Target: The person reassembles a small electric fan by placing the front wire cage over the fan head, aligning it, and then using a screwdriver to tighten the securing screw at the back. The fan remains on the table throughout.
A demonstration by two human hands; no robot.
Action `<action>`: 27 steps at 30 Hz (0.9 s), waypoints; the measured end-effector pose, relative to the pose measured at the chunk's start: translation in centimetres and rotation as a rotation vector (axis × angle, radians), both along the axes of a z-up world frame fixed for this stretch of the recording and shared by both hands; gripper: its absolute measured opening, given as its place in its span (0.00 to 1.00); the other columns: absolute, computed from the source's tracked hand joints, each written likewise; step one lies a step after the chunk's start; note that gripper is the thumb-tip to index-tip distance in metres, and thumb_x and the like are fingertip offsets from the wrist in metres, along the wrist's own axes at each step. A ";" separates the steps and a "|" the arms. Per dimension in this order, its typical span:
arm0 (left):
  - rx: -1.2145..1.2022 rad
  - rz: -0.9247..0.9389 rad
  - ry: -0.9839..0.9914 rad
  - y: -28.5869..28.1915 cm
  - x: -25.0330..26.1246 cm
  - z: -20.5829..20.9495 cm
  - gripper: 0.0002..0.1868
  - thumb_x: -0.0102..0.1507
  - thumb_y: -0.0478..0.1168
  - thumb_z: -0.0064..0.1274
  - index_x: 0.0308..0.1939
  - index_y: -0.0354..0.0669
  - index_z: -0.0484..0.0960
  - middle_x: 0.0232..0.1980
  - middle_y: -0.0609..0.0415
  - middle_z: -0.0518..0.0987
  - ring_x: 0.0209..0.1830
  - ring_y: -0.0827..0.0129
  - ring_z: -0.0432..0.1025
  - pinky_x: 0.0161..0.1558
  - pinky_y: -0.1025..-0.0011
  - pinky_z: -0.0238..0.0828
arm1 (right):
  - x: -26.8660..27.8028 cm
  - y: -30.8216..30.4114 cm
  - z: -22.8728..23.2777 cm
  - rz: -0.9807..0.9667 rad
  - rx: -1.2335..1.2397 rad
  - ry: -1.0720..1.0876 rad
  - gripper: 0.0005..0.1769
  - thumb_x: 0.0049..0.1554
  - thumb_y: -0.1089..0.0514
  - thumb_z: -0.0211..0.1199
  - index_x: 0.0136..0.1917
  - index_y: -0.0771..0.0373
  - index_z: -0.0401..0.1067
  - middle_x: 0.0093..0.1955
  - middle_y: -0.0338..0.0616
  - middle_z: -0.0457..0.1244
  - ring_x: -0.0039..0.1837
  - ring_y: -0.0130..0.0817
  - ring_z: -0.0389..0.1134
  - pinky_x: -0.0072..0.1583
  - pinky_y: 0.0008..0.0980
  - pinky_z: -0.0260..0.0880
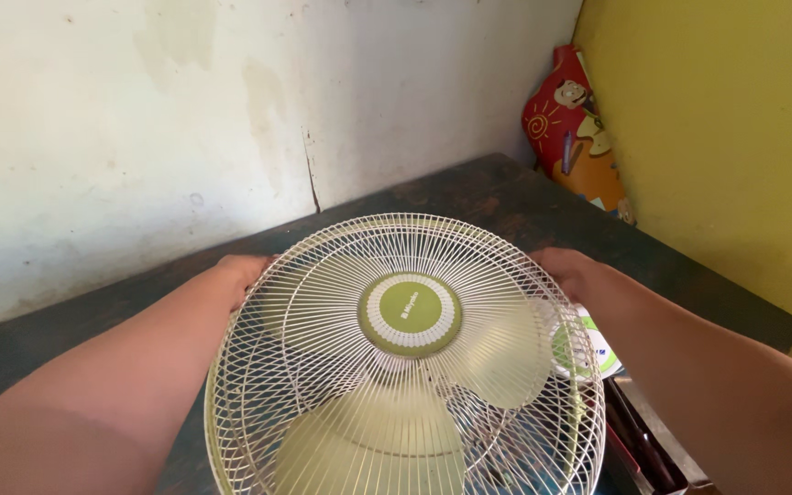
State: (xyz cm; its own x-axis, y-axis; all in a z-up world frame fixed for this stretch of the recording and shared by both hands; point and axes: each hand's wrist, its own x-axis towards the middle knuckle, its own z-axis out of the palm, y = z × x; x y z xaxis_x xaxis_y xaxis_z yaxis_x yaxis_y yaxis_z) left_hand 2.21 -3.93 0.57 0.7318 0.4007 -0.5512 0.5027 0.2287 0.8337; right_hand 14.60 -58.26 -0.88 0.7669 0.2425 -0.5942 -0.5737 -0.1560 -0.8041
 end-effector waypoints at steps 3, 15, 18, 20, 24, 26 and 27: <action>0.032 -0.006 0.033 -0.3 0.1 0.0 0.22 0.61 0.44 0.66 0.45 0.24 0.84 0.42 0.38 0.85 0.31 0.56 0.79 0.32 0.52 0.79 | 0.7 -0.1 -0.3 -0.017 -0.041 -0.014 0.15 0.64 0.54 0.55 0.47 0.67 0.77 0.40 0.49 0.70 0.37 0.36 0.71 0.43 0.42 0.76; 0.137 0.016 0.006 1.0 0.2 -0.2 0.24 0.59 0.46 0.67 0.46 0.24 0.84 0.43 0.39 0.85 0.33 0.57 0.79 0.34 0.53 0.78 | -1.6 0.1 1.9 -0.173 -0.183 -0.077 0.15 0.64 0.53 0.55 0.45 0.63 0.78 0.37 0.45 0.69 0.35 0.32 0.67 0.38 0.36 0.67; 0.144 0.017 0.006 0.9 0.4 -0.3 0.25 0.59 0.47 0.68 0.47 0.24 0.84 0.43 0.39 0.85 0.33 0.57 0.79 0.34 0.54 0.78 | -1.5 -0.4 1.9 -0.169 -0.190 -0.045 0.15 0.63 0.52 0.55 0.45 0.61 0.79 0.37 0.43 0.69 0.35 0.30 0.66 0.37 0.34 0.65; 0.146 0.022 0.007 1.0 0.4 -0.2 0.25 0.59 0.47 0.68 0.47 0.24 0.84 0.43 0.39 0.85 0.33 0.57 0.79 0.35 0.54 0.78 | -1.1 -0.5 1.4 -0.167 -0.191 -0.056 0.14 0.63 0.53 0.56 0.45 0.62 0.78 0.37 0.43 0.69 0.36 0.30 0.66 0.37 0.35 0.66; 0.146 0.021 0.009 0.5 0.5 -0.3 0.26 0.59 0.48 0.68 0.47 0.25 0.84 0.44 0.39 0.85 0.34 0.57 0.79 0.35 0.55 0.78 | 0.4 -0.7 -1.0 -0.136 -0.154 -0.089 0.12 0.62 0.53 0.62 0.45 0.64 0.78 0.38 0.44 0.69 0.36 0.31 0.66 0.37 0.36 0.67; 0.146 0.021 0.008 0.5 0.6 -0.3 0.27 0.58 0.48 0.69 0.48 0.25 0.84 0.44 0.39 0.85 0.34 0.57 0.79 0.36 0.55 0.78 | 1.2 -0.8 -1.8 -0.078 -0.258 -0.123 0.13 0.60 0.51 0.64 0.45 0.63 0.79 0.38 0.42 0.69 0.36 0.31 0.66 0.37 0.35 0.67; 0.150 0.021 0.009 0.5 0.7 -0.3 0.27 0.58 0.48 0.69 0.48 0.25 0.84 0.44 0.39 0.85 0.34 0.57 0.79 0.36 0.55 0.78 | 1.5 -0.8 -2.0 -0.049 -0.310 -0.140 0.13 0.59 0.50 0.65 0.44 0.62 0.79 0.39 0.42 0.69 0.36 0.31 0.66 0.38 0.35 0.66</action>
